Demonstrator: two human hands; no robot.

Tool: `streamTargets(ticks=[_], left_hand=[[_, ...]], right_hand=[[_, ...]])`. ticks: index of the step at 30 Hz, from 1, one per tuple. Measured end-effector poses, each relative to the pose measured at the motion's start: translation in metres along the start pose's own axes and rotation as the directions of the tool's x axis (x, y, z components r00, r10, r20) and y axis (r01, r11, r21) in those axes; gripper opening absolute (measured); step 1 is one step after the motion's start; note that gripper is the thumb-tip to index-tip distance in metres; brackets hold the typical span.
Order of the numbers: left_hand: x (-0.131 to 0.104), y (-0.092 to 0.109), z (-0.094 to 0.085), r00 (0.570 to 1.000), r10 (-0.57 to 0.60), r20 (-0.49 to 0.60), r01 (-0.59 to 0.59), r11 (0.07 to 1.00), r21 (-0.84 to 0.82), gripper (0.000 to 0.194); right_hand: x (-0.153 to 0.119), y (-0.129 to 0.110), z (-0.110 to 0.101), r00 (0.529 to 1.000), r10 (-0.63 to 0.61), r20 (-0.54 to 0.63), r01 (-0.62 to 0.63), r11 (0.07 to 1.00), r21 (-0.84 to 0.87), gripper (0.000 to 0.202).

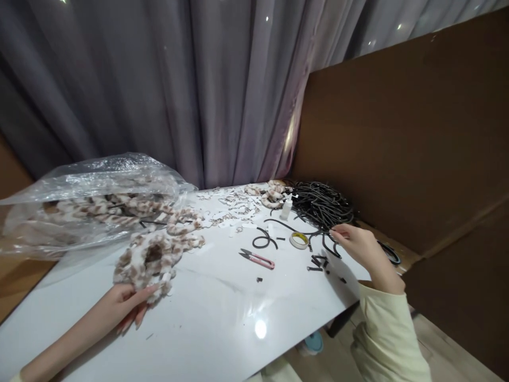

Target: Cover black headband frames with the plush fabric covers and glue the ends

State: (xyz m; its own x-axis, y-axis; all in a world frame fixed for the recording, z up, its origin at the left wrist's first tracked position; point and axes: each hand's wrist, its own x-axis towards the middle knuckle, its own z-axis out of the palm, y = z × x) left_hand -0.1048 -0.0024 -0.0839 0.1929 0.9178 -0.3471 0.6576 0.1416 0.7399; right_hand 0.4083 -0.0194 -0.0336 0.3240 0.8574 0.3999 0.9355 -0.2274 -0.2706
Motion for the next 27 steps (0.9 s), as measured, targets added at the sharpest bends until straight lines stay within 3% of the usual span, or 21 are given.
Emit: streamTargets(ticks=[3,7,13,16,19,23,27], left_hand=[[0.002,-0.001,0.000,1.000,-0.020,0.013,0.020,1.000,0.013,0.072],[0.005,-0.006,0.001,0.999,-0.048,0.023,0.048,0.999,0.000,0.072],[0.008,-0.011,0.001,0.999,-0.023,0.049,0.024,1.000,-0.017,0.072],[0.010,-0.012,0.001,0.998,-0.035,0.055,0.036,0.999,-0.019,0.074],[0.012,-0.015,0.002,0.996,-0.071,0.047,0.071,0.997,-0.004,0.075],[0.016,-0.019,0.003,0.995,-0.085,0.052,0.085,0.996,0.002,0.076],[0.018,-0.021,0.001,0.997,-0.030,0.069,0.024,0.996,0.085,0.077]], right_hand=[[0.012,0.004,0.013,0.997,-0.001,0.080,-0.001,1.000,0.031,0.025],[0.033,0.003,0.033,0.998,-0.006,0.064,0.006,1.000,0.010,0.036],[0.077,0.003,0.048,0.999,0.000,-0.032,-0.002,0.999,-0.050,0.048],[0.090,0.004,0.055,0.996,0.027,-0.079,-0.033,0.997,-0.074,0.043],[0.093,0.007,0.062,0.991,0.025,-0.134,-0.036,0.996,-0.081,0.030],[0.091,0.013,0.064,0.960,0.037,-0.278,-0.059,0.996,-0.070,0.031],[0.090,0.016,0.062,0.925,0.047,-0.378,-0.078,0.995,-0.069,0.029]])
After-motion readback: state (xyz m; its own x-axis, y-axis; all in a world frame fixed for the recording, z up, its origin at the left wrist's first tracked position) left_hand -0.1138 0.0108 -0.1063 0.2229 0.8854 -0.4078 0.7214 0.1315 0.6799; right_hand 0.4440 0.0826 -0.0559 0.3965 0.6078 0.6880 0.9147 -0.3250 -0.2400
